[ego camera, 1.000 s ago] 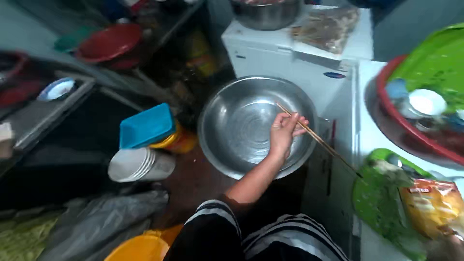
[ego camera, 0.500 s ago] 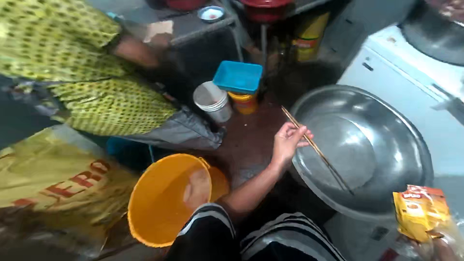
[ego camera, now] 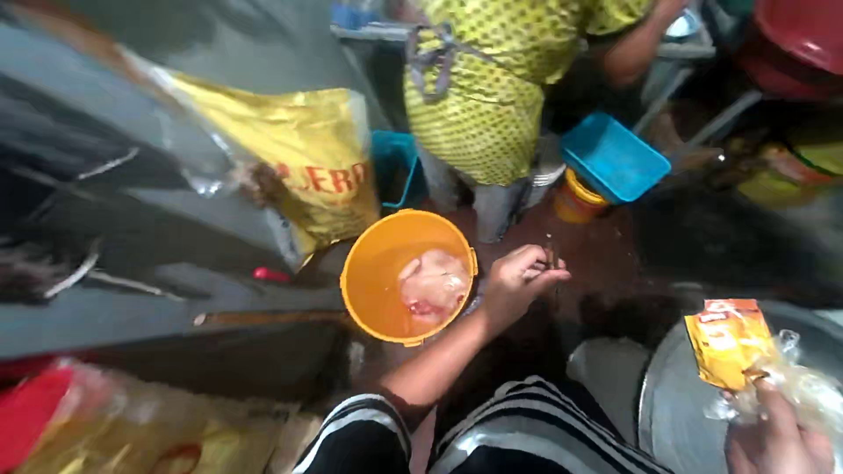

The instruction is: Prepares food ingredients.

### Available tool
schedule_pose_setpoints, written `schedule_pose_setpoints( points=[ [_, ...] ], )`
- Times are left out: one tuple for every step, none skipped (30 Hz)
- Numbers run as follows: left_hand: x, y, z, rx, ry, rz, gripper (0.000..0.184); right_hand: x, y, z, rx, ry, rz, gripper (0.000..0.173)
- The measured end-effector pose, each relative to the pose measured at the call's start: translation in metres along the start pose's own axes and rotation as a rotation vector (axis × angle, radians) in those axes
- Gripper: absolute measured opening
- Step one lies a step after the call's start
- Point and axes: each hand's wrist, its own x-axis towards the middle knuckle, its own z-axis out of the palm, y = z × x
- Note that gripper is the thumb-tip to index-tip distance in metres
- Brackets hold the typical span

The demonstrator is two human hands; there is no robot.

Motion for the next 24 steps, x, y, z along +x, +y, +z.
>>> schedule_pose_setpoints(
  points=[
    [-0.005,-0.003,-0.012,0.063,0.074,-0.032,0.018,0.009,0.000,0.017,0.006,-0.055,0.013,0.011],
    [-0.010,-0.005,-0.023,0.137,0.149,-0.067,0.018,0.017,0.001,0.034,0.006,-0.111,0.022,0.011],
    [-0.013,-0.008,-0.032,0.200,0.232,-0.098,0.017,0.025,0.002,0.051,-0.005,-0.167,0.029,0.012],
    [-0.017,-0.013,-0.041,0.242,0.309,-0.126,0.017,0.032,0.004,0.066,-0.022,-0.226,0.032,0.012],
    [-0.021,-0.020,-0.049,0.269,0.385,-0.137,0.017,0.040,0.008,0.081,-0.029,-0.278,0.037,0.014],
    [-0.026,-0.025,-0.055,0.290,0.449,-0.149,0.018,0.047,0.011,0.095,-0.034,-0.322,0.047,0.016],
    [-0.030,-0.029,-0.060,0.320,0.509,-0.170,0.017,0.053,0.013,0.107,-0.040,-0.371,0.061,0.018],
    [-0.034,-0.031,-0.064,0.357,0.568,-0.196,0.017,0.059,0.014,0.119,-0.043,-0.424,0.074,0.019],
    [-0.036,-0.031,-0.067,0.394,0.627,-0.214,0.017,0.065,0.013,0.131,-0.051,-0.475,0.085,0.018],
    [-0.037,-0.031,-0.070,0.431,0.674,-0.222,0.017,0.070,0.012,0.142,-0.060,-0.521,0.094,0.017],
    [-0.038,-0.032,-0.073,0.473,0.705,-0.216,0.016,0.075,0.012,0.153,-0.065,-0.568,0.095,0.016],
    [-0.039,-0.033,-0.076,0.522,0.719,-0.209,0.015,0.081,0.013,0.163,-0.072,-0.622,0.091,0.017],
    [-0.040,-0.035,-0.079,0.574,0.730,-0.209,0.014,0.087,0.015,0.172,-0.075,-0.673,0.084,0.017],
    [-0.042,-0.037,-0.082,0.613,0.743,-0.211,0.013,0.092,0.017,0.182,-0.078,-0.705,0.079,0.017],
    [-0.043,-0.039,-0.085,0.642,0.762,-0.215,0.012,0.096,0.020,0.192,-0.076,-0.733,0.080,0.017],
    [-0.043,-0.040,-0.089,0.665,0.785,-0.227,0.012,0.098,0.022,0.201,-0.075,-0.760,0.085,0.017],
    [-0.043,-0.040,-0.093,0.688,0.806,-0.240,0.013,0.098,0.022,0.209,-0.086,-0.783,0.085,0.017],
    [-0.042,-0.040,-0.098,0.714,0.828,-0.250,0.013,0.097,0.021,0.218,-0.102,-0.797,0.086,0.017],
    [-0.040,-0.040,-0.104,0.740,0.849,-0.256,0.013,0.096,0.021,0.226,-0.129,-0.809,0.090,0.018],
    [-0.038,-0.042,-0.111,0.765,0.870,-0.261,0.013,0.095,0.024,0.234,-0.159,-0.829,0.093,0.021],
    [-0.035,-0.045,-0.118,0.780,0.898,-0.261,0.012,0.095,0.027,0.242,-0.173,-0.858,0.094,0.022],
    [-0.032,-0.050,-0.125,0.795,0.927,-0.259,0.012,0.094,0.031,0.251,-0.174,-0.888,0.098,0.020],
    [-0.029,-0.057,-0.134,0.810,0.952,-0.261,0.012,0.092,0.035,0.260,-0.167,-0.920,0.104,0.019],
    [-0.024,-0.064,-0.143,0.821,0.970,-0.266,0.011,0.090,0.038,0.270,-0.168,-0.946,0.113,0.019]
  ],
)
